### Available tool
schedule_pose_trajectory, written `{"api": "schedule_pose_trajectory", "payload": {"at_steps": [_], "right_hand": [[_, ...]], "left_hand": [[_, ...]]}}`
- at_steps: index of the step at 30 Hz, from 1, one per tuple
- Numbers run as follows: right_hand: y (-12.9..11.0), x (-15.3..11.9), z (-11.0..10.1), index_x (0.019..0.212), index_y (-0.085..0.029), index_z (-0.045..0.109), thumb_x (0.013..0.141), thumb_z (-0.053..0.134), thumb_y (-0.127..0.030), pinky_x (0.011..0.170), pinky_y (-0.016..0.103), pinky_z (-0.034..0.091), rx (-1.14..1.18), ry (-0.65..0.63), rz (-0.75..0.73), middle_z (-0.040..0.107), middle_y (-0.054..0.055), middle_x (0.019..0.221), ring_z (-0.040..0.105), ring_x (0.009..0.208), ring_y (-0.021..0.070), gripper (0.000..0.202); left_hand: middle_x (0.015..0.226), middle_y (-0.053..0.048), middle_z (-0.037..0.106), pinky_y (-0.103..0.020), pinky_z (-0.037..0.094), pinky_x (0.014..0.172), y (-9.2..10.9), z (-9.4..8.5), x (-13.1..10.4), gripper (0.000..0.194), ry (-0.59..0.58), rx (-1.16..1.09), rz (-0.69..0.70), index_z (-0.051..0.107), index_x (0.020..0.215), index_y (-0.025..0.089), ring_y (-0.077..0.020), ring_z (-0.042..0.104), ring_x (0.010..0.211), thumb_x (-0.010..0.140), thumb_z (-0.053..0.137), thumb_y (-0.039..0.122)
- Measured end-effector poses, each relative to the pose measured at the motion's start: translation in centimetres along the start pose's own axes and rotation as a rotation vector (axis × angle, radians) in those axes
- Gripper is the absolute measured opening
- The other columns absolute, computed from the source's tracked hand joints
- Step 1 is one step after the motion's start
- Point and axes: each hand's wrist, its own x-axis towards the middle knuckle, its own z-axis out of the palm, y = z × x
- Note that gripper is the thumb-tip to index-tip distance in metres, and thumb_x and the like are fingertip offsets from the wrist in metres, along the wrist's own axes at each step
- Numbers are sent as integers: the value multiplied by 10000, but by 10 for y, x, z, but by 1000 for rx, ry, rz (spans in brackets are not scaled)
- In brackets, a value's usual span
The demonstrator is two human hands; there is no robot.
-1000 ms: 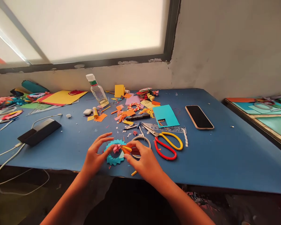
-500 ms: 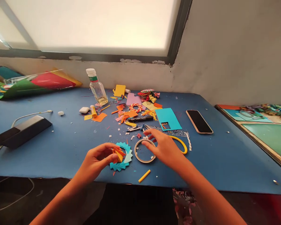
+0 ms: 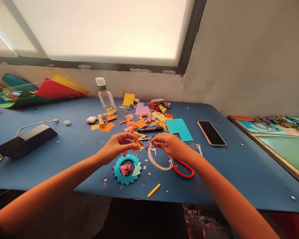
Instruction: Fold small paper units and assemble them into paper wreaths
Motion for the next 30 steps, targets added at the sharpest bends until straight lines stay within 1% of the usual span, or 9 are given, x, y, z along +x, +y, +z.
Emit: {"api": "schedule_pose_trajectory", "payload": {"at_steps": [2,4,6,8,11,13,19,24,30], "right_hand": [[0,-1,-8,983,-202,665,906,497,-340,763,307,475,168,58,-38,677,68,944,607,860,177,230],[0,-3,-9,945,-193,665,900,511,-373,743,298,476,310,84,-72,665,65,914,599,834,167,241],[-1,-4,-5,913,-188,662,906,511,-360,746,290,471,393,54,-108,653,55,885,588,820,155,229],[-3,-6,2,913,-186,660,914,506,-346,767,290,467,436,-20,-114,652,50,888,584,834,153,223],[-4,-8,9,948,-187,663,917,502,-352,810,298,463,461,-125,-97,666,51,932,593,884,164,233],[-4,-10,10,963,-186,665,917,500,-351,826,299,462,469,-160,-86,670,51,953,597,904,169,238],[-7,-11,8,956,-198,677,916,496,-319,825,277,456,436,-184,-43,674,41,970,600,908,167,221],[-8,-10,9,987,-208,676,916,483,-322,830,277,455,410,-181,-59,684,33,959,610,903,169,235],[-12,-11,14,975,-210,679,918,484,-316,794,273,453,363,-160,-44,696,33,951,613,880,173,230]], "left_hand": [[846,-83,720,-156,373,395,-2,4,4,355,6,-16,26,609,944,132,-131,639,658,719,731,378],[836,-70,708,-147,355,379,-5,10,6,355,31,-35,49,607,914,132,-107,618,613,694,755,369],[825,-57,698,-139,341,368,-8,15,6,345,43,-85,47,602,886,135,-94,612,591,672,772,345],[763,-35,687,-130,316,348,-12,20,5,331,32,-155,-2,587,861,146,-93,613,570,661,778,328],[671,-7,661,-124,306,316,-15,26,1,354,-6,-206,-100,571,851,155,-107,614,541,646,787,348],[716,-18,671,-131,344,312,-16,27,-1,372,-19,-194,-114,579,860,150,-123,628,565,642,789,366],[942,-57,682,-174,503,465,-19,27,-6,311,-6,-67,-29,637,879,149,-158,667,748,676,772,342],[917,-65,682,-156,489,420,-19,31,-8,246,24,24,14,658,888,149,-166,673,740,723,729,317],[923,-74,684,-153,491,444,-17,35,-11,187,68,178,116,714,908,147,-141,654,712,758,658,244]]}}
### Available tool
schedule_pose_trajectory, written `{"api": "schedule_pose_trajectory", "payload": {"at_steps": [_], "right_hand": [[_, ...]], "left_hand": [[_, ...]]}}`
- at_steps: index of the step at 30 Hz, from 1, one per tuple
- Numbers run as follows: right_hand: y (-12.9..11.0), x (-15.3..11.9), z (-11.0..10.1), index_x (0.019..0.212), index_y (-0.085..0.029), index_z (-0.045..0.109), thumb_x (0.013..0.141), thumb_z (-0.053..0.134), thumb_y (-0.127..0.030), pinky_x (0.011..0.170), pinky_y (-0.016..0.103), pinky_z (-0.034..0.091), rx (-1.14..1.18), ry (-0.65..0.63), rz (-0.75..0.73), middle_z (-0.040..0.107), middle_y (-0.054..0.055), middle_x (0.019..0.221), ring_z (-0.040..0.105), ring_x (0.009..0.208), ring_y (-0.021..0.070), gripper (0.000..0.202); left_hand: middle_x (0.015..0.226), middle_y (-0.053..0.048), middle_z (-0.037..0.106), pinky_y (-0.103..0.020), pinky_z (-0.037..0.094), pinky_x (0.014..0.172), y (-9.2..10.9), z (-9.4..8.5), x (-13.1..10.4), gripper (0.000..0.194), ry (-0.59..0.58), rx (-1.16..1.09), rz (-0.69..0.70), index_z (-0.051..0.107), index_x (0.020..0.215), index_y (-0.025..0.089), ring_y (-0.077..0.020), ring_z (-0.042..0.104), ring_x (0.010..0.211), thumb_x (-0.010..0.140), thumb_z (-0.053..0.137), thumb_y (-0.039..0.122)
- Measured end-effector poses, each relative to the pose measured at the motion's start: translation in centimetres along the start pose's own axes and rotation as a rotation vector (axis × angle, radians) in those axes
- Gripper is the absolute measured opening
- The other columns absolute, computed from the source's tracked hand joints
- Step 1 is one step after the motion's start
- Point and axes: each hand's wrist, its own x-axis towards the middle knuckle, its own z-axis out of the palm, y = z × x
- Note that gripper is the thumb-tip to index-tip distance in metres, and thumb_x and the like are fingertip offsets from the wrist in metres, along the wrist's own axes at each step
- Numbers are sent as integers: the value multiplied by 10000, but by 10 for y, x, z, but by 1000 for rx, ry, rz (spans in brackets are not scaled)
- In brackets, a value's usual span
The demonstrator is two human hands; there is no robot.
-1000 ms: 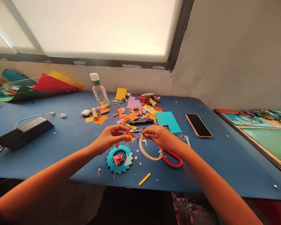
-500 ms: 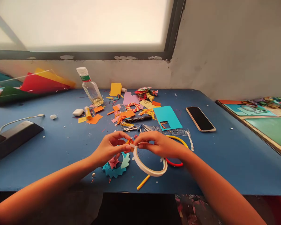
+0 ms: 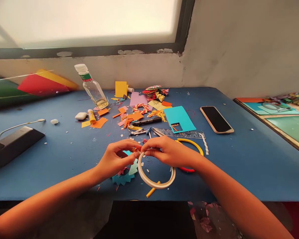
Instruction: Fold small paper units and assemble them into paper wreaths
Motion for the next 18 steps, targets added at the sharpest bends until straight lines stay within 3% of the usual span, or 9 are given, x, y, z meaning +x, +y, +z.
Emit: {"api": "schedule_pose_trajectory", "payload": {"at_steps": [9,13,18], "right_hand": [[-6,-3,4,913,-215,664,884,541,-324,631,234,435,5,42,135,685,-4,789,593,686,132,168],[-6,-5,4,927,-210,610,860,576,-347,643,229,454,129,60,172,685,-8,795,603,691,128,156],[-6,-6,3,864,-205,632,869,568,-341,635,220,429,106,52,147,668,-17,752,584,680,118,151]], "left_hand": [[851,-77,683,-151,488,439,-1,2,-1,187,42,91,86,727,880,143,-144,632,716,750,599,182],[857,-72,676,-145,480,435,-1,2,-2,201,19,75,93,725,911,150,-143,633,725,762,590,170],[929,-81,686,-146,497,464,-3,0,-2,208,-29,60,115,719,959,158,-149,644,769,791,599,178]]}}
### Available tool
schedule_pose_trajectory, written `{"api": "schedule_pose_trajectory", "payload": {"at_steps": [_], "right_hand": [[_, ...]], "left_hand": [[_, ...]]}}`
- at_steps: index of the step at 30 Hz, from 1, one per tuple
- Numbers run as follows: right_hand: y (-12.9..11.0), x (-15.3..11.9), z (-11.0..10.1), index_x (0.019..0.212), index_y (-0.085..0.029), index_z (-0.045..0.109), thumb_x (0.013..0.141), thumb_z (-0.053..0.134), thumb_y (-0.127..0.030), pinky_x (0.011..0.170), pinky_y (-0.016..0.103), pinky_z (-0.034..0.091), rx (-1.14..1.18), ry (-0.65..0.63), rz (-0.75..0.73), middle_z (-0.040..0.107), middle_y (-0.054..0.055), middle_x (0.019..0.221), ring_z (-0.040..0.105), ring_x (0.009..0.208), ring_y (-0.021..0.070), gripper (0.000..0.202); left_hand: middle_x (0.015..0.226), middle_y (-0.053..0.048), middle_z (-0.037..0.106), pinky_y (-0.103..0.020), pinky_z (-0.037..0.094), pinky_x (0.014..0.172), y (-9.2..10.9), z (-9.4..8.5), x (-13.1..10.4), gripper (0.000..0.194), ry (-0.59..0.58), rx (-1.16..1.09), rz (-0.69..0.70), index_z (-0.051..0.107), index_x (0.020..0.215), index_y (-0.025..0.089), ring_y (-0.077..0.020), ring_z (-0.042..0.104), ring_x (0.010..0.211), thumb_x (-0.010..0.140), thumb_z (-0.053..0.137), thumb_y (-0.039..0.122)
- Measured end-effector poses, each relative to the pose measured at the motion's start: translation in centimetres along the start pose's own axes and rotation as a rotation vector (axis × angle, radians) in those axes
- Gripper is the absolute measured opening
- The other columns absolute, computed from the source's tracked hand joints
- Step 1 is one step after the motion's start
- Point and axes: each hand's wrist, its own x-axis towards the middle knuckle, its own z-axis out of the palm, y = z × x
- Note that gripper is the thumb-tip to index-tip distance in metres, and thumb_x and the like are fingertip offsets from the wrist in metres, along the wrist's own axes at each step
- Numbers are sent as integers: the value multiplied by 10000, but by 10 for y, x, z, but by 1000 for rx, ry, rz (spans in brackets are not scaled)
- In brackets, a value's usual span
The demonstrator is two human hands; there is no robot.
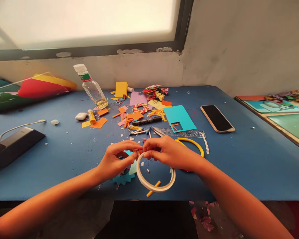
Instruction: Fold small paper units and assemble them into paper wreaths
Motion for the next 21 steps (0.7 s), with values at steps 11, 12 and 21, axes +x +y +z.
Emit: {"api": "schedule_pose_trajectory", "payload": {"at_steps": [11,12,21], "right_hand": [[2,0,-2,882,-194,657,869,575,-379,631,218,409,10,-17,-30,654,-24,738,557,673,103,202],[1,0,-2,875,-194,656,868,577,-382,627,218,409,10,-17,-28,653,-26,731,557,669,103,204],[1,1,3,902,-196,653,855,592,-383,653,230,459,73,37,-1,677,-9,772,593,683,115,202]], "left_hand": [[1015,-84,651,-169,541,527,-3,-2,-2,240,-59,-27,72,699,1054,199,-144,635,808,846,579,194],[1049,-89,636,-170,544,535,-3,-2,-2,249,-56,-14,85,693,1067,205,-147,634,831,852,570,192],[1105,-55,565,-172,548,613,-9,2,-6,163,92,26,144,564,1023,215,-112,631,855,862,592,219]]}}
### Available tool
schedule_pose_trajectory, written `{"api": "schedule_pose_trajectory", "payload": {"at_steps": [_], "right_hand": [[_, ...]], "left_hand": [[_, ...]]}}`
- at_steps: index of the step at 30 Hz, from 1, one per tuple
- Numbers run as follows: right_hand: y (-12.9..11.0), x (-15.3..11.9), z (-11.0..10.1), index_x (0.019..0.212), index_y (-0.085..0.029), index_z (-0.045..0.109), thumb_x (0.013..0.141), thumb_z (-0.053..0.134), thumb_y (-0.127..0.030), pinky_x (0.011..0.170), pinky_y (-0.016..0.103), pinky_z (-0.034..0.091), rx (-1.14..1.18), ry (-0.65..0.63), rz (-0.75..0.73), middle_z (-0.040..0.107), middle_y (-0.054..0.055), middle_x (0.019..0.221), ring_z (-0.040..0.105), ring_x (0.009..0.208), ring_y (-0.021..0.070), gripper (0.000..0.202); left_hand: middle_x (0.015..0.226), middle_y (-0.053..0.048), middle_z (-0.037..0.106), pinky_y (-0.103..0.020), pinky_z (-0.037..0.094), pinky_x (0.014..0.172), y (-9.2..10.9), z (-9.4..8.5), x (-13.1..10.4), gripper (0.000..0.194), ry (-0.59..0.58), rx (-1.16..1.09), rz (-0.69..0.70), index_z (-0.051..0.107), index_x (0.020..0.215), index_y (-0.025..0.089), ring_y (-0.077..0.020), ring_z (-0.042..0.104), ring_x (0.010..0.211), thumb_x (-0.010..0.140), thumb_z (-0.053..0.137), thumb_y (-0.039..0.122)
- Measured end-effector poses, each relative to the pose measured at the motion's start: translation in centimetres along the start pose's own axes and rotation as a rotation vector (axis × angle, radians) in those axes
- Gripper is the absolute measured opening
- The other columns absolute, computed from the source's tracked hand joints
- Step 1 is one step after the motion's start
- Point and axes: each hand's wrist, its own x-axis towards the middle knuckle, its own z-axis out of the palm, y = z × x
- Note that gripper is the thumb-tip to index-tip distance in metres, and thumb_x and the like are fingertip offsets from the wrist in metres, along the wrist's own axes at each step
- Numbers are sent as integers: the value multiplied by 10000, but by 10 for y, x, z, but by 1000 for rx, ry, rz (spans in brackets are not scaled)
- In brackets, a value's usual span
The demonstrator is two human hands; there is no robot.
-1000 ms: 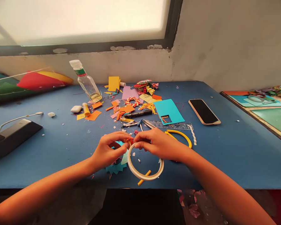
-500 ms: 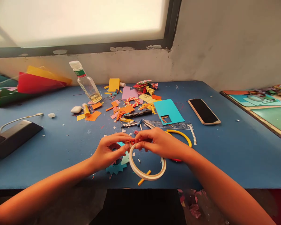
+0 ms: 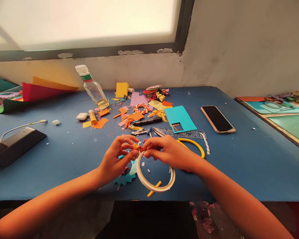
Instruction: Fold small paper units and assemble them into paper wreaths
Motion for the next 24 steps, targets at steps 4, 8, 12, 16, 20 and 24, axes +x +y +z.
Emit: {"api": "schedule_pose_trajectory", "payload": {"at_steps": [4,8,12,16,20,24], "right_hand": [[1,1,1,904,-203,650,855,596,-375,654,227,470,30,18,6,684,-10,785,603,689,114,187],[3,1,0,909,-201,659,854,599,-376,666,229,474,29,36,-14,693,-5,798,608,700,115,193],[6,1,0,936,-205,675,857,592,-402,659,230,471,10,44,-30,697,0,818,601,696,115,228],[4,1,2,957,-210,683,870,574,-408,665,229,462,-42,54,-44,701,0,839,597,700,112,243],[1,0,3,954,-208,679,880,567,-391,660,221,453,-73,61,-59,698,-8,824,595,689,104,227],[-2,-1,3,930,-202,676,883,556,-409,660,230,447,-100,49,-48,694,-1,820,596,706,115,244]], "left_hand": [[1128,-67,582,-152,557,579,0,0,0,60,-6,-2,34,566,830,171,-117,651,858,848,609,209],[1181,-105,590,-163,590,577,1,-1,1,39,-4,4,100,633,858,155,-118,677,825,824,628,172],[1138,-125,646,-198,617,619,2,-1,2,73,47,28,183,667,859,140,-160,700,864,787,657,130],[982,-117,722,-242,622,697,4,-2,4,116,127,93,289,693,838,140,-201,703,917,744,679,74],[953,-115,740,-253,615,729,7,-2,6,134,181,111,346,710,816,145,-194,717,870,724,684,51],[923,-115,748,-249,605,757,8,-1,6,141,212,131,371,718,794,141,-180,724,824,704,690,36]]}}
